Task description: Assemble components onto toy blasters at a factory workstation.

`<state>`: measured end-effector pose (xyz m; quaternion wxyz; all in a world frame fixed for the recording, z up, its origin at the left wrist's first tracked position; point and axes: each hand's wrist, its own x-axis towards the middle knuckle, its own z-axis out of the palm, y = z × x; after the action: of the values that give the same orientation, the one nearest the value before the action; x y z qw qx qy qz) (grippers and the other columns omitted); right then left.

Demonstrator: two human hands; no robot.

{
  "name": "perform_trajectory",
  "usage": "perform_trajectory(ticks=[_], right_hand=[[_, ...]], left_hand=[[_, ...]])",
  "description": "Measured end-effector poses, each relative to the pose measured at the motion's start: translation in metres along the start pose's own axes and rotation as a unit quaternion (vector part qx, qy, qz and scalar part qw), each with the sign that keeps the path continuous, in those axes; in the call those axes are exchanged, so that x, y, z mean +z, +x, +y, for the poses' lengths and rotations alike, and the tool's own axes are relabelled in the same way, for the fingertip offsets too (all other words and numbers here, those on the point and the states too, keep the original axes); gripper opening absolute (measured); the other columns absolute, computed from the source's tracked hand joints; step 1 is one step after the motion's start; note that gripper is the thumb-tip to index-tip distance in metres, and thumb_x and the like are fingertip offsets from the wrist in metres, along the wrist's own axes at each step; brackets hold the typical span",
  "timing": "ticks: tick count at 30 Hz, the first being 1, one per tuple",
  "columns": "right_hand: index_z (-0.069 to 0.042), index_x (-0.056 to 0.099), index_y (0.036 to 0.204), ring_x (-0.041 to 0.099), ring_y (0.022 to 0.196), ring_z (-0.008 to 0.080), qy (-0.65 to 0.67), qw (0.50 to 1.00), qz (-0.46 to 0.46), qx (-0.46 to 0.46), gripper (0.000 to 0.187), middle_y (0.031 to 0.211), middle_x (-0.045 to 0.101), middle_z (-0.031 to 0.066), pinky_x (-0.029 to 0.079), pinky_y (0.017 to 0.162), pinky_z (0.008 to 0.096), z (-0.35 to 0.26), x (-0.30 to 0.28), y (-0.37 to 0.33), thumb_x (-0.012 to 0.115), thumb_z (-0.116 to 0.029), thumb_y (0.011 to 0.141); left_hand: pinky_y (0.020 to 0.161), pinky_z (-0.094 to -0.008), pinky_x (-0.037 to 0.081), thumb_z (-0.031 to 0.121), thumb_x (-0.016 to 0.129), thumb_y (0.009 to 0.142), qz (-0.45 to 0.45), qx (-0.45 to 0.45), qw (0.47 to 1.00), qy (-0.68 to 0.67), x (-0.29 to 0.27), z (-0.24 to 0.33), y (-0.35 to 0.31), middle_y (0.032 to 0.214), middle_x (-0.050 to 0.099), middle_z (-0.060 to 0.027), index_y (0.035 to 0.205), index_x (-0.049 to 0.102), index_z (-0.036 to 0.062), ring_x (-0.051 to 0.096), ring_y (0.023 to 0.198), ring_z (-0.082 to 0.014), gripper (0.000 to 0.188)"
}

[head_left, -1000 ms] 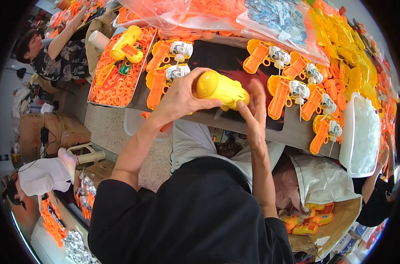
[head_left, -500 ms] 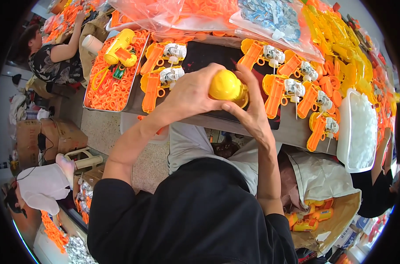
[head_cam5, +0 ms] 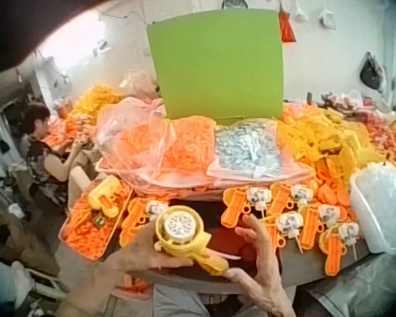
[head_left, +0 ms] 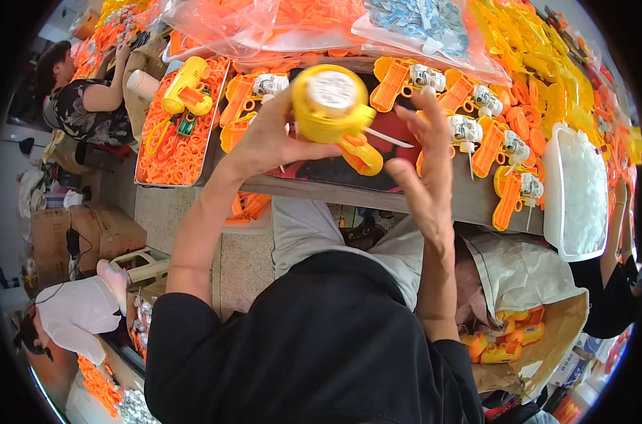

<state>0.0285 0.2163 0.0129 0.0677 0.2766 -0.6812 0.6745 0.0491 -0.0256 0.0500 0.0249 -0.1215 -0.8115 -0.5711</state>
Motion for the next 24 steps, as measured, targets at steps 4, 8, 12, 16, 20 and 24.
perform_trajectory(ticks=[4,8,12,16,20,24], right_hand=[[0.0,0.045,0.146,0.059,0.123,0.0227,0.084,0.989,-0.048,0.11,0.066,0.141,0.056,0.0163,0.048,0.103,0.0369,0.022,0.016,-0.039,0.073,-0.002,0.087],[-0.001,0.053,0.139,0.063,0.116,0.0241,0.055,0.992,-0.018,0.112,0.055,0.131,0.063,0.0167,0.05,0.098,0.0357,0.025,0.026,-0.04,0.072,-0.001,0.087],[0.001,0.054,0.139,0.061,0.117,0.0179,-0.046,0.996,-0.029,0.077,0.053,0.131,0.064,0.0134,0.052,0.098,0.0314,0.026,0.026,-0.038,0.068,0.005,0.088],[0.0,0.056,0.138,0.062,0.116,0.0186,-0.055,0.996,-0.016,0.074,0.055,0.131,0.065,0.0136,0.053,0.096,0.0319,0.028,0.027,-0.038,0.07,0.006,0.085],[-0.003,0.055,0.138,0.063,0.117,0.0251,-0.068,0.997,-0.007,0.045,0.058,0.131,0.063,0.0159,0.052,0.097,0.035,0.029,0.029,-0.036,0.073,0.005,0.083],[-0.002,0.056,0.139,0.063,0.115,0.0216,-0.08,0.996,-0.011,0.037,0.059,0.133,0.064,0.0133,0.052,0.096,0.0324,0.031,0.029,-0.037,0.072,0.006,0.083]], left_hand=[[0.107,-0.0435,0.049,0.007,0.089,0.072,-0.031,0.007,0.995,-0.099,-0.009,-0.048,-0.004,0.132,0.06,-0.0138,0.144,0.04,0.0024,0.057,0.126,-0.0267,0.087],[0.106,-0.0443,0.051,0.01,0.09,0.071,-0.024,0.025,0.995,-0.098,-0.008,-0.065,-0.002,0.131,0.06,-0.014,0.143,0.041,0.0029,0.058,0.126,-0.0272,0.088],[0.105,-0.0405,0.051,0.011,0.091,0.071,-0.015,0.055,0.982,-0.177,0.002,-0.063,0.002,0.13,0.061,-0.0118,0.141,0.044,0.0039,0.059,0.123,-0.024,0.085],[0.107,-0.0379,0.049,0.005,0.088,0.071,-0.035,0.07,0.976,-0.202,0.002,-0.062,0.006,0.134,0.059,-0.0112,0.141,0.045,0.0047,0.057,0.126,-0.0216,0.082],[0.108,-0.0381,0.049,0.005,0.088,0.072,-0.042,0.075,0.975,-0.207,0.001,-0.066,0.007,0.137,0.057,-0.011,0.142,0.045,0.0056,0.055,0.128,-0.0215,0.082],[0.111,-0.044,0.047,0.01,0.089,0.072,-0.042,0.054,0.969,-0.236,0.002,-0.069,0.006,0.141,0.054,-0.0133,0.145,0.039,0.0061,0.052,0.133,-0.0281,0.089]])
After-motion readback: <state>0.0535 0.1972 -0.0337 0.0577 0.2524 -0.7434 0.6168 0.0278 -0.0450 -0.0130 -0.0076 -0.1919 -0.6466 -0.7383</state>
